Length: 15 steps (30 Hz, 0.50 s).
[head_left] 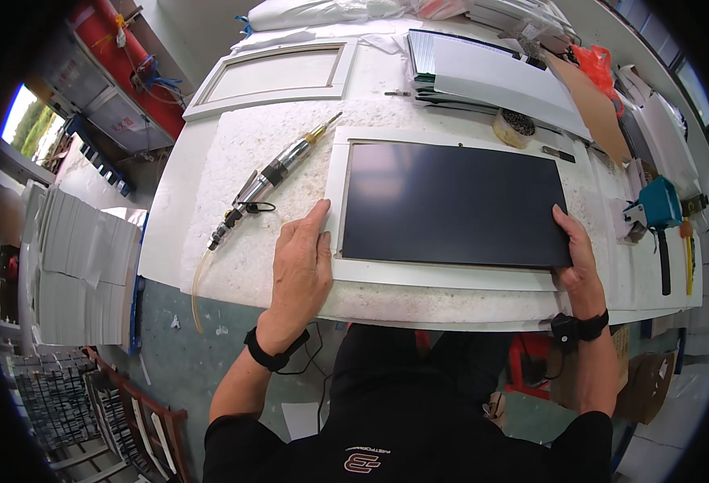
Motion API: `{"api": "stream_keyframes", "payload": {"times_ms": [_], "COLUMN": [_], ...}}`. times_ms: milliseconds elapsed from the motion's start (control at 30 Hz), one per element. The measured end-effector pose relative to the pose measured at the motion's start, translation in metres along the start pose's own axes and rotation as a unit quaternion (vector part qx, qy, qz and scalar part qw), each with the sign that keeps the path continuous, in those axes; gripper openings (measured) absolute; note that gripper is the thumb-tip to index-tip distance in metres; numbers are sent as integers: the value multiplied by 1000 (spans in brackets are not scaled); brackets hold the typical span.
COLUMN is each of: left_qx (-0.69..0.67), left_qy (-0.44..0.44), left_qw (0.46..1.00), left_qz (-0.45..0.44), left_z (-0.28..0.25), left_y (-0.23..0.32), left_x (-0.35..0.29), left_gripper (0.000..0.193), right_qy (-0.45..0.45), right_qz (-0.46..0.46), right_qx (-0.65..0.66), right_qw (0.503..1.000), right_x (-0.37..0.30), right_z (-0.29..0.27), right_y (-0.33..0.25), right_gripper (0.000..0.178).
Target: The person places a dark rectangular panel into a white frame, applies a white substance to the panel using a handheld dispenser, and then covers it with a white board. They then use a pneumatic screwdriver to drive multiple screws into the board, securing the assembly.
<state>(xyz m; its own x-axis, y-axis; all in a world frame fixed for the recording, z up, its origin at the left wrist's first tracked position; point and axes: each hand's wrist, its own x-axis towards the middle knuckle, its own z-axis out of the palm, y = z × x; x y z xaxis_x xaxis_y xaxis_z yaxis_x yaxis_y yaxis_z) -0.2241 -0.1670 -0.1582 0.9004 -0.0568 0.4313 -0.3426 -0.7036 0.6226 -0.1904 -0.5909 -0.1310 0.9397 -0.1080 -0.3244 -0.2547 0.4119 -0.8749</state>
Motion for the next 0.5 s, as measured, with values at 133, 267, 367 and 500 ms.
{"api": "stream_keyframes", "payload": {"times_ms": [133,267,367,500], "left_qx": [-1,-1,8,6], "left_qy": [6,7,10,15], "left_qw": [1000,1000,1000,1000], "left_qz": [1,-3,4,12], "left_z": [0,1,1,1], "left_y": [0,-1,-1,-1], "left_x": [0,0,1,1], "left_gripper": [46,47,46,44], "right_qy": [8,5,6,14], "right_qz": [-1,0,-7,-10], "right_qx": [-1,-1,-3,-8], "right_qw": [1000,1000,1000,1000], "right_x": [-1,0,-2,-2], "right_z": [1,0,0,1], "right_y": [0,0,1,1], "right_gripper": [39,38,37,38]}}
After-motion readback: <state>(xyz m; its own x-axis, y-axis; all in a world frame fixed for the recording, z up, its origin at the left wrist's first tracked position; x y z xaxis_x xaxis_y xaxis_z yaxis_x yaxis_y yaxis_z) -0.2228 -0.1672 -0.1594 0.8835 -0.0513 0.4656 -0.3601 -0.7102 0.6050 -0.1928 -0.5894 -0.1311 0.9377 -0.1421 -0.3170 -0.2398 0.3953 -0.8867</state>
